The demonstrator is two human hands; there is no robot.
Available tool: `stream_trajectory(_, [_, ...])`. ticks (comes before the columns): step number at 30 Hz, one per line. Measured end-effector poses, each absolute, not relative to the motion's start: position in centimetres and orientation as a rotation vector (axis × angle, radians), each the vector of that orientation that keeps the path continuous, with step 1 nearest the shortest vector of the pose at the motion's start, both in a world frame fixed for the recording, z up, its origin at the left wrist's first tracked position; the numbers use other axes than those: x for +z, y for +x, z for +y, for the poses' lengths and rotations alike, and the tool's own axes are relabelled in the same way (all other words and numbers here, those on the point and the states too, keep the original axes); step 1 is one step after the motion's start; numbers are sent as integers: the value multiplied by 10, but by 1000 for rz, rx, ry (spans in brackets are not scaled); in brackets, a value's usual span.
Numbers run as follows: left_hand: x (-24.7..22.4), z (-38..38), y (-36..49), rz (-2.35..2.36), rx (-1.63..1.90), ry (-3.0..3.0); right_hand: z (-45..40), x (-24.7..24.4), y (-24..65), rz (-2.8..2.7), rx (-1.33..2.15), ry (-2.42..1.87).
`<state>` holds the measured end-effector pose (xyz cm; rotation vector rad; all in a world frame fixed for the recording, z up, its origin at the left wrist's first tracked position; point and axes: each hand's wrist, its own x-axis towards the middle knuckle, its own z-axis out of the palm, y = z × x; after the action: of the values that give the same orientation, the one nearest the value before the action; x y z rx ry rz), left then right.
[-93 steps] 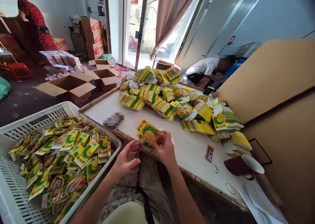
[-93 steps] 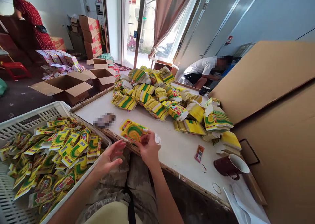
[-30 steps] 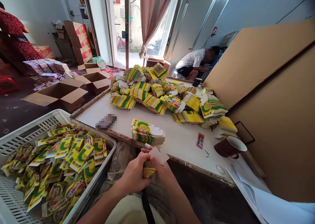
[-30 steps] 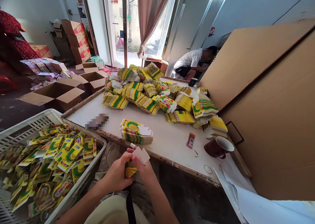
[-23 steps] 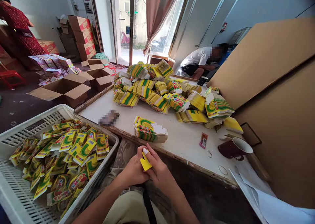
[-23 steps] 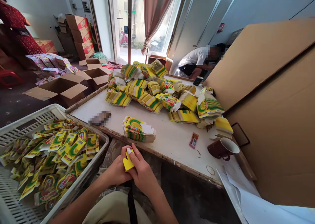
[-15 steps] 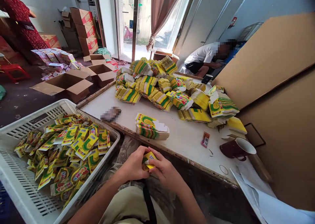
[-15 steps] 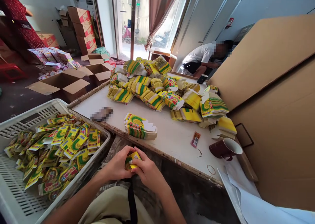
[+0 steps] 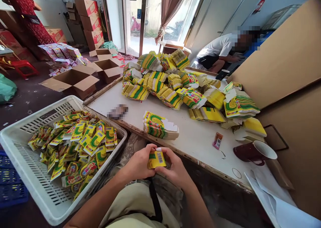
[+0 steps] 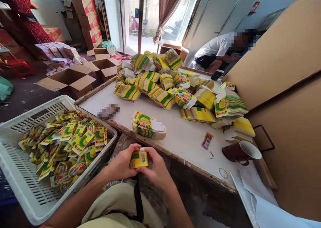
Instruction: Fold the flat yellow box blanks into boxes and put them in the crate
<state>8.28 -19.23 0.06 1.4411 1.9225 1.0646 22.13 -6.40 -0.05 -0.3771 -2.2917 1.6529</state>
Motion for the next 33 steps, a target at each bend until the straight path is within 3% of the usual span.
stream_trajectory(6, [12, -205, 65, 2036, 1095, 1446, -68, -12, 211, -2255, 1569, -368])
stream_trajectory(11, [13, -267, -2, 2668, 1060, 1138, -47, -20, 223, -2254, 1383, -532])
stream_trajectory(16, [-17, -339, -66, 3130, 676, 666, -25, -32, 243, -2254, 1291, -681])
stream_trajectory(20, [-37, -368, -78, 3125, 545, 479, -17, -38, 257, -2267, 1257, -763])
stream_trajectory(33, [-31, -351, -93, 3052, 889, 584, -2, -22, 281, -2476, 969, -795])
